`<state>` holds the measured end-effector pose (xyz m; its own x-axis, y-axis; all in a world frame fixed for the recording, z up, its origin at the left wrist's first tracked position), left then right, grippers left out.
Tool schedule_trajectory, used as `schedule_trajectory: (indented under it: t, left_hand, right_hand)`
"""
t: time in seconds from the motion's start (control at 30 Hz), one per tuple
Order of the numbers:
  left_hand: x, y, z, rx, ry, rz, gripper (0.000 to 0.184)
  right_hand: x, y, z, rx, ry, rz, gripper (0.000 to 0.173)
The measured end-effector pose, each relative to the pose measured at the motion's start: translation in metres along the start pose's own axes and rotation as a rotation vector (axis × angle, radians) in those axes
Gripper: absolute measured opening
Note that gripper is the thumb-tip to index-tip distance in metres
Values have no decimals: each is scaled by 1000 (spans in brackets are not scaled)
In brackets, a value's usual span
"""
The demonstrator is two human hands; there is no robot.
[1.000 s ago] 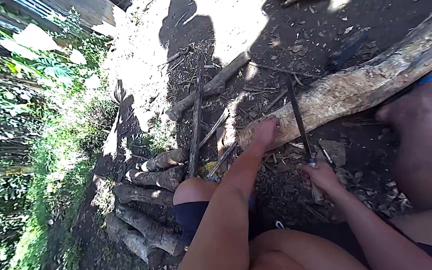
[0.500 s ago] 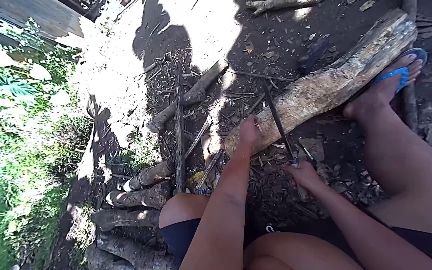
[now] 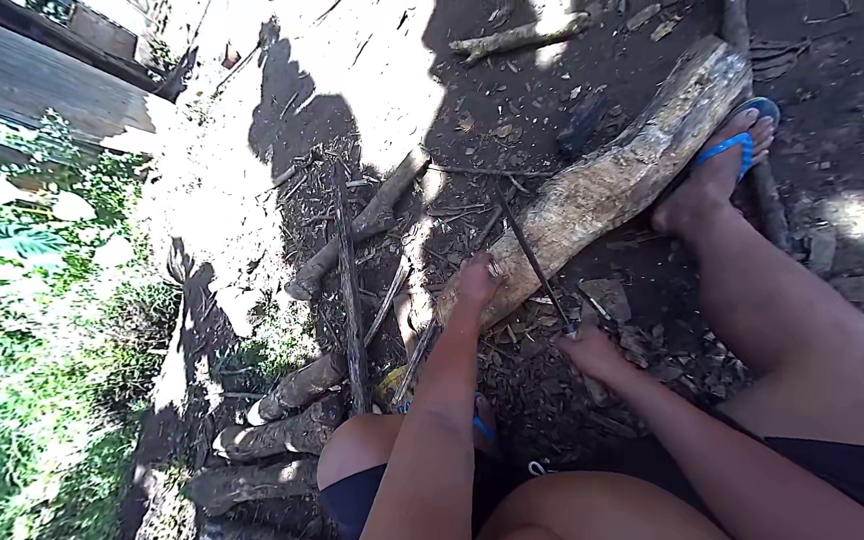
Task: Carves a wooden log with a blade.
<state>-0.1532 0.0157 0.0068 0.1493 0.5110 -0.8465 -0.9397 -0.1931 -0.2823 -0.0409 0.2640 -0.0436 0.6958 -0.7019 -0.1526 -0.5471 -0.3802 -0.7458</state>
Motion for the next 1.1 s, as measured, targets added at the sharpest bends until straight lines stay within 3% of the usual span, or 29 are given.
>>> schedule_trajectory:
  t: [0.27,0.5,0.8,1.1]
  left_hand:
    - [-4,-4,-3,-73,-98,16,57]
    - [-2,-3,11,-339,112,89,50]
    - [2,-2,23,-464,296,-21,61]
    - [2,-5,25,-475,326,-35,49]
  right_hand:
    - [-1,-1,-1,-8,-41,4,40]
    - [-3,-2,-2,-18,-60,-1,45]
    - [-4,1,-2,-40,-104,6,44]
    - [-4,3,-2,-43,-170,5,45]
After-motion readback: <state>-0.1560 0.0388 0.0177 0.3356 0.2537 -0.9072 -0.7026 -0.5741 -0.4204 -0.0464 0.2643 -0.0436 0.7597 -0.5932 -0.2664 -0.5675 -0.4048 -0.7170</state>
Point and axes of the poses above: each hand's wrist, its own y-axis towards the middle knuckle, its own x-axis out of the palm, z = x × y, the point moved 8 cm from there along y, towards the middle knuckle, and after that the axes turned 11 degrees about -y, right-handed, at the moved point
